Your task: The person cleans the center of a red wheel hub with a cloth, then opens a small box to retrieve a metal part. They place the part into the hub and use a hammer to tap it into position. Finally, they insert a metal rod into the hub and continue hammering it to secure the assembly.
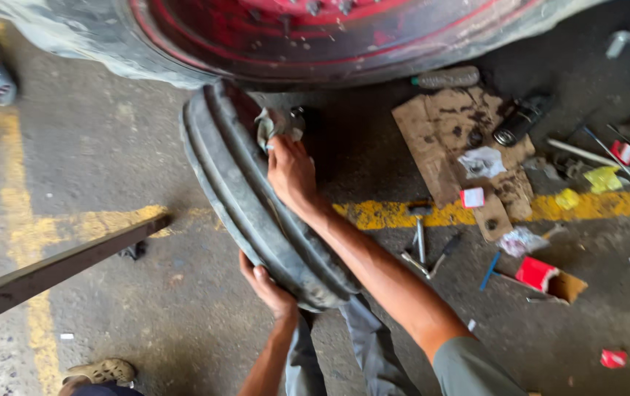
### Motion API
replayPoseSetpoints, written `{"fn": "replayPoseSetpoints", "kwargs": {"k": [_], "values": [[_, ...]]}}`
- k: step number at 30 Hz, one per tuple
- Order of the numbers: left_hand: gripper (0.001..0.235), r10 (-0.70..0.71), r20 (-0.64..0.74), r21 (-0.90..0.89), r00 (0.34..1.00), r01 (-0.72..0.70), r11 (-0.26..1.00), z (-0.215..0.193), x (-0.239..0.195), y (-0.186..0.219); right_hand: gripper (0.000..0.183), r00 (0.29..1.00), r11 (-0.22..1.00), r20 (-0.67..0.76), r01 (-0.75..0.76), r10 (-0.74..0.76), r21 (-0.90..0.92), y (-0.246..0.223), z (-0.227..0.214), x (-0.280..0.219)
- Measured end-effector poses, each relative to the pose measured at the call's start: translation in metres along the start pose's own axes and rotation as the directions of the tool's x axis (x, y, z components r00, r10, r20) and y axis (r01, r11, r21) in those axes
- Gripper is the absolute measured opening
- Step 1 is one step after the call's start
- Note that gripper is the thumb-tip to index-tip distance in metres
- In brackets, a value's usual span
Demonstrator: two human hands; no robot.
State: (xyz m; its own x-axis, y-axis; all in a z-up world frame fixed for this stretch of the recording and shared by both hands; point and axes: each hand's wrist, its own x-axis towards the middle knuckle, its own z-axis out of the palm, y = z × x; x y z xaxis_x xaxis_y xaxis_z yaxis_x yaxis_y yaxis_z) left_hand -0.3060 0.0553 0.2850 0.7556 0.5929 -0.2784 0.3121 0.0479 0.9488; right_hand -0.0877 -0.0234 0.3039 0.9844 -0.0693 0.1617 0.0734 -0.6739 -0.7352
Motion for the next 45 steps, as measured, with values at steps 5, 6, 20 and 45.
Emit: {"fn": "replayPoseSetpoints", "kwargs": {"k": [5, 6, 20, 45], "values": [[0.096, -0.118, -0.128, -0.127, 0.985, 0.102, 0.987, 0.033, -0.035, -0.011, 0.004, 0.987, 0.993, 0.109, 0.117, -0.116, -0.002, -0.029, 0.000, -0.011], [0.097, -0.175, -0.151, -0.169, 0.973, 0.149, 0.974, 0.037, -0.041, -0.015, 0.004, 0.983, 0.993, 0.144, 0.121, -0.118, -0.013, -0.029, 0.002, -0.016], [0.082, -0.239, 0.473, 0.011, 0.848, 0.266, 0.964, 0.069, -0.063, -0.017, 0.010, 0.934, 0.943, 0.127, 0.332, -0.332, 0.022, -0.027, -0.005, -0.003], [0.087, 0.599, 0.698, 0.358, 0.393, -0.915, 0.183, 0.173, 0.086, 0.090, 0.013, 0.955, 0.971, -0.210, 0.180, -0.211, -0.157, 0.245, -0.216, 0.097]]}}
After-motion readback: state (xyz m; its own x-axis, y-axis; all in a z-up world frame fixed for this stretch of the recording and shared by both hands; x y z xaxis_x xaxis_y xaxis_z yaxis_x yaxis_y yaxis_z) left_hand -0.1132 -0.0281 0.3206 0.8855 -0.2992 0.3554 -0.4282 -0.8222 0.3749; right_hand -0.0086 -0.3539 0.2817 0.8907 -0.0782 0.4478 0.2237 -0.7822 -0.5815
